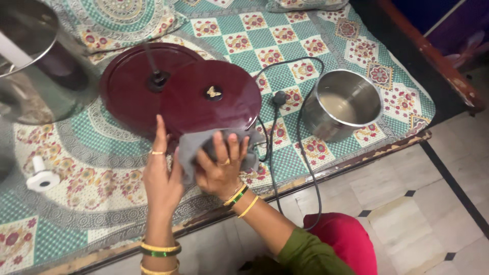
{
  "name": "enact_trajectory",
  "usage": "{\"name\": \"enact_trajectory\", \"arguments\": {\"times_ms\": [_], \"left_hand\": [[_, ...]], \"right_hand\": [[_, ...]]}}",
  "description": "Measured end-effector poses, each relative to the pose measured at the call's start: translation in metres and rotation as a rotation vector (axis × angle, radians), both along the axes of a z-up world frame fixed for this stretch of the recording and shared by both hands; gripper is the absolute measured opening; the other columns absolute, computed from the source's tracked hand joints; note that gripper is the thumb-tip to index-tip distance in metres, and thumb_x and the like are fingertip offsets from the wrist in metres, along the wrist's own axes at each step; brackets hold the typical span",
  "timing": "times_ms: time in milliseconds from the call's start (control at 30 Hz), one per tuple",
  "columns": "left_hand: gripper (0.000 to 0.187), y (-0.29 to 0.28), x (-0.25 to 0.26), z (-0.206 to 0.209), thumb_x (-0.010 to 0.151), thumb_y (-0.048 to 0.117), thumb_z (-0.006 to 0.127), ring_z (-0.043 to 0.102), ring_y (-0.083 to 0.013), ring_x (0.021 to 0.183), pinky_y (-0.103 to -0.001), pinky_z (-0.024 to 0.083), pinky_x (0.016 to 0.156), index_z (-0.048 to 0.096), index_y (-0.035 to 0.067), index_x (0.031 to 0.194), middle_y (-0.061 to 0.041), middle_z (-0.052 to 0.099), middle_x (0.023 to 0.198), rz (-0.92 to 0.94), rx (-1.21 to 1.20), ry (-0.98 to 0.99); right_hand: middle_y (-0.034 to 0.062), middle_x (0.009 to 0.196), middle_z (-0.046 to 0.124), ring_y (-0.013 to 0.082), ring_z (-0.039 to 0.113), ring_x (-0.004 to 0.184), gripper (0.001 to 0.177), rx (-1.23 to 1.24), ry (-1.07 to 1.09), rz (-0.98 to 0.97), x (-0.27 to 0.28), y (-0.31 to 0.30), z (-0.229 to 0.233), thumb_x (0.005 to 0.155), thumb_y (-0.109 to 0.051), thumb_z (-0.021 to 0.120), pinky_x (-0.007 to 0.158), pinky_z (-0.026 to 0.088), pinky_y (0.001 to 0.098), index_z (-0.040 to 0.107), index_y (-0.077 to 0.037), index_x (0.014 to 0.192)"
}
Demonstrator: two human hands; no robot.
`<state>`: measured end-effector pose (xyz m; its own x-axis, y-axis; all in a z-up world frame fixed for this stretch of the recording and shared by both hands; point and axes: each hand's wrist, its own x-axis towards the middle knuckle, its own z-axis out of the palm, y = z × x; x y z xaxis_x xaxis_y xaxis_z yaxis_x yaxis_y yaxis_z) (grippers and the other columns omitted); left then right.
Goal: The person cleans the parts of a wet grinder by wiping the base and the lid with a grey cloth, then rinses a metal pot in a larger container of water.
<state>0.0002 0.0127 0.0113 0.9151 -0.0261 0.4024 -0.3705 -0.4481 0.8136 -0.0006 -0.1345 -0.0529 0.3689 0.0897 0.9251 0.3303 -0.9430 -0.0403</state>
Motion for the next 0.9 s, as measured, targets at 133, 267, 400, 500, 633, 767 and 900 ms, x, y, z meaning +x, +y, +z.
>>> {"name": "enact_trajectory", "arguments": {"times_ms": [133,267,400,500,633,767,900], "left_hand": [[0.080,-0.003,0.007,-0.010,0.103,0.037,0.061,0.051,-0.0391,0.143,-0.047,0.042,0.116,0.022,0.015,0.169,-0.026,0.044,0.160,-0.013,0.050,-0.008],[0.115,-0.013,0.013,-0.022,0.087,0.061,0.064,0.029,-0.0461,0.153,-0.052,0.034,0.120,0.001,0.008,0.167,-0.030,0.018,0.169,-0.080,0.046,-0.075],[0.134,-0.030,0.013,-0.033,0.081,0.076,0.064,0.019,-0.0444,0.161,-0.052,0.022,0.130,-0.009,0.007,0.169,-0.029,0.008,0.173,-0.041,-0.016,-0.127],[0.122,-0.052,0.014,-0.031,0.087,0.073,0.060,0.025,-0.0349,0.161,-0.044,0.022,0.135,0.001,0.011,0.174,-0.022,0.018,0.169,0.028,-0.226,-0.156],[0.110,-0.070,0.005,-0.011,0.100,0.062,0.067,0.024,-0.0321,0.161,-0.045,0.020,0.139,0.005,0.007,0.172,-0.020,0.017,0.172,-0.023,-0.554,-0.154],[0.100,-0.071,0.013,0.001,0.105,0.054,0.067,0.022,-0.0282,0.161,-0.043,0.018,0.138,0.008,0.006,0.169,-0.015,0.018,0.175,-0.033,-0.535,-0.249],[0.095,-0.068,0.024,-0.008,0.102,0.053,0.071,0.030,-0.0246,0.154,-0.041,0.028,0.135,0.019,0.006,0.166,-0.012,0.025,0.170,-0.113,-0.578,-0.260]], "right_hand": [[0.0224,0.150,0.036,0.0381,0.027,0.145,0.051,0.399,0.035,0.224,0.019,-0.039,-0.021,0.102,-0.042,0.049,0.125,0.023,0.0545,0.050,-0.003,0.135],[0.0255,0.120,0.058,0.0336,0.054,0.114,0.059,0.947,0.417,0.465,0.044,-0.081,-0.088,0.108,-0.048,0.040,0.109,0.044,0.0424,0.059,0.003,0.130],[0.0296,0.137,0.058,0.0368,0.054,0.129,0.057,1.081,0.407,0.334,0.066,-0.106,-0.150,0.113,-0.038,0.031,0.112,0.039,0.0399,0.057,0.010,0.133],[0.0313,0.142,0.051,0.0400,0.047,0.131,0.052,1.001,0.411,0.237,0.037,-0.092,-0.165,0.115,-0.029,0.030,0.110,0.035,0.0446,0.051,0.014,0.136],[0.0258,0.108,0.054,0.0372,0.053,0.100,0.046,1.081,0.611,0.226,-0.008,-0.052,-0.119,0.116,-0.026,0.028,0.096,0.044,0.0476,0.054,0.011,0.112],[0.0222,0.111,0.055,0.0338,0.053,0.100,0.039,0.648,0.272,0.345,0.011,-0.061,-0.055,0.120,-0.022,0.028,0.095,0.043,0.0461,0.051,0.009,0.122],[0.0267,0.125,0.054,0.0369,0.053,0.119,0.040,0.677,0.382,0.513,0.086,-0.120,0.013,0.122,-0.025,0.038,0.109,0.043,0.0449,0.054,0.011,0.130]]}}
